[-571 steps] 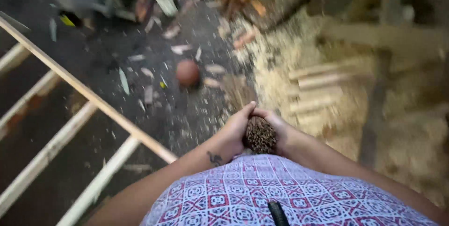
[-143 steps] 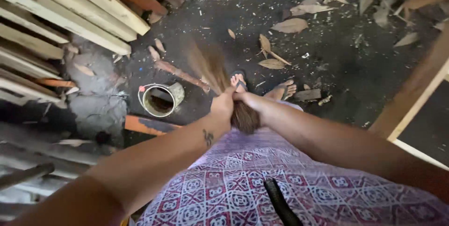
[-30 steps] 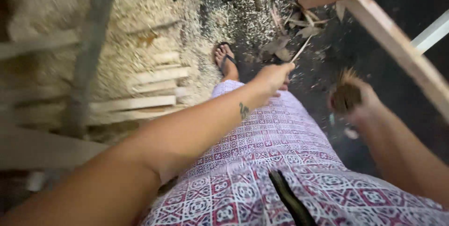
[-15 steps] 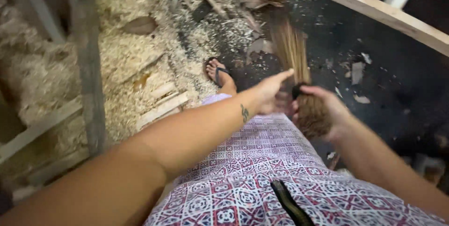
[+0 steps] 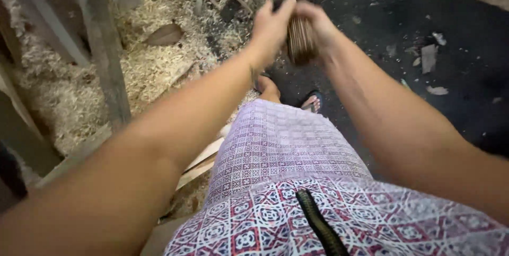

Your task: Collecting wood pieces into a bucket and sweeping sawdust and debris in a workshop area using a bundle of sticks.

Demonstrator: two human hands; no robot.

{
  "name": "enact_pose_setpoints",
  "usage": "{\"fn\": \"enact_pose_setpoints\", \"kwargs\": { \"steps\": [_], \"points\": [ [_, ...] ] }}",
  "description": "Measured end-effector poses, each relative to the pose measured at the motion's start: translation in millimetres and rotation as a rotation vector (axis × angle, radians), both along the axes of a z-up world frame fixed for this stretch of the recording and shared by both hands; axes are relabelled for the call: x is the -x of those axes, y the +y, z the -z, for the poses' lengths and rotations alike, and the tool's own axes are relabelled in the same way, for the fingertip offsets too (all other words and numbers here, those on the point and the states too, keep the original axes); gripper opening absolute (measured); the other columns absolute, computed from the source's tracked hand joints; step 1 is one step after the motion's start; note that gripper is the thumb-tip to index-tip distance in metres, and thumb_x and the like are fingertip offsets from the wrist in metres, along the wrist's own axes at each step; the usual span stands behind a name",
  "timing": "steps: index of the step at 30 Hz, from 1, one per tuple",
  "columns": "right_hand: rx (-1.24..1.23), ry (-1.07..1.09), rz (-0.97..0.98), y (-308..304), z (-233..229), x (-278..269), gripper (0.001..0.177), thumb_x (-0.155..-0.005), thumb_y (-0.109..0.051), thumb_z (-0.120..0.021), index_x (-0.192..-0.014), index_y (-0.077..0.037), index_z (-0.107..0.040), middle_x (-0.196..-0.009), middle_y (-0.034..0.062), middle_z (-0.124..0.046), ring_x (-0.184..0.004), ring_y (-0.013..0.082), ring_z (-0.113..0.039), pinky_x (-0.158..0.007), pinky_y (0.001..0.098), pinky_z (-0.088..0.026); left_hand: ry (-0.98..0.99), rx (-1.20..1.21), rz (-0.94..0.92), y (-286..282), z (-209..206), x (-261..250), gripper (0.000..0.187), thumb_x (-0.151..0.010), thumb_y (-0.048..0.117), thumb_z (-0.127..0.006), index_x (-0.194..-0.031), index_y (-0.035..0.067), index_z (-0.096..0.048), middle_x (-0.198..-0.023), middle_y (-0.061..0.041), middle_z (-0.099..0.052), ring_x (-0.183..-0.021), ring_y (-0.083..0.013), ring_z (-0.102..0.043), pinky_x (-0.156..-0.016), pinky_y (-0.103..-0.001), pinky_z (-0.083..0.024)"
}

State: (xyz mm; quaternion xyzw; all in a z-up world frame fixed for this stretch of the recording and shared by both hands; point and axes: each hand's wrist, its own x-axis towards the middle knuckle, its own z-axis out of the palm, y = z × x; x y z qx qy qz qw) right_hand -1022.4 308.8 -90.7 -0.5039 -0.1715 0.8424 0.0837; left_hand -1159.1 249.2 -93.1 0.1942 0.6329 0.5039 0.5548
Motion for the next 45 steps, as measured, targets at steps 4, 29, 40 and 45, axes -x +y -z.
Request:
{"fn": "enact_pose_setpoints", "kwargs": {
  "steps": [4,29,40,45],
  "points": [
    [-0.069,-0.002,0.005,-44,-31,-25,0.041,-0.091,-0.036,-0.059,-0.118,-0.006,-0.063,-0.096,0.0147,-0.072,-0.075,0.0294,-0.071,-0.068,0.0500,-0.060,-0.076,-0.010,0.003,-33,-15,-33,0.048,-0.089,0.041,-0.068,-0.115,0.000,-0.063,-0.099,-0.012,-0.073,-0.087,-0.0214,-0.069,-0.076,-0.036,-0.058],
    [0.109,-0.010,-0.511,62,-20,149,0.038,-0.096,-0.034,-0.052,-0.112,-0.002,-0.065,-0.096,0.0153,-0.073,-0.076,0.0249,-0.073,-0.068,0.0415,-0.064,-0.729,0.340,-0.593,29,25,87,0.044,-0.091,0.048,-0.062,-0.107,0.007,-0.063,-0.100,-0.012,-0.070,-0.088,-0.0286,-0.070,-0.081,-0.049,-0.058],
    [0.077,-0.137,-0.707,184,-80,107,0.039,-0.102,-0.037,-0.052,-0.115,-0.003,-0.066,-0.096,0.0138,-0.073,-0.077,0.0236,-0.071,-0.069,0.0390,-0.061,-0.071,0.122,-0.561,139,-73,28,0.062,-0.097,0.039,-0.061,-0.148,0.009,-0.041,-0.125,-0.013,-0.065,-0.111,-0.0238,-0.065,-0.096,-0.038,-0.053],
    [0.333,-0.258,-0.884,238,-48,85,0.038,-0.098,-0.033,-0.048,-0.114,-0.003,-0.066,-0.093,0.0153,-0.073,-0.073,0.0258,-0.074,-0.069,0.0395,-0.062,-0.767,0.435,-0.655,186,-26,-1,0.048,-0.093,0.043,-0.054,-0.133,0.018,-0.057,-0.122,-0.005,-0.066,-0.104,-0.0202,-0.065,-0.092,-0.042,-0.052]
  ]
}}
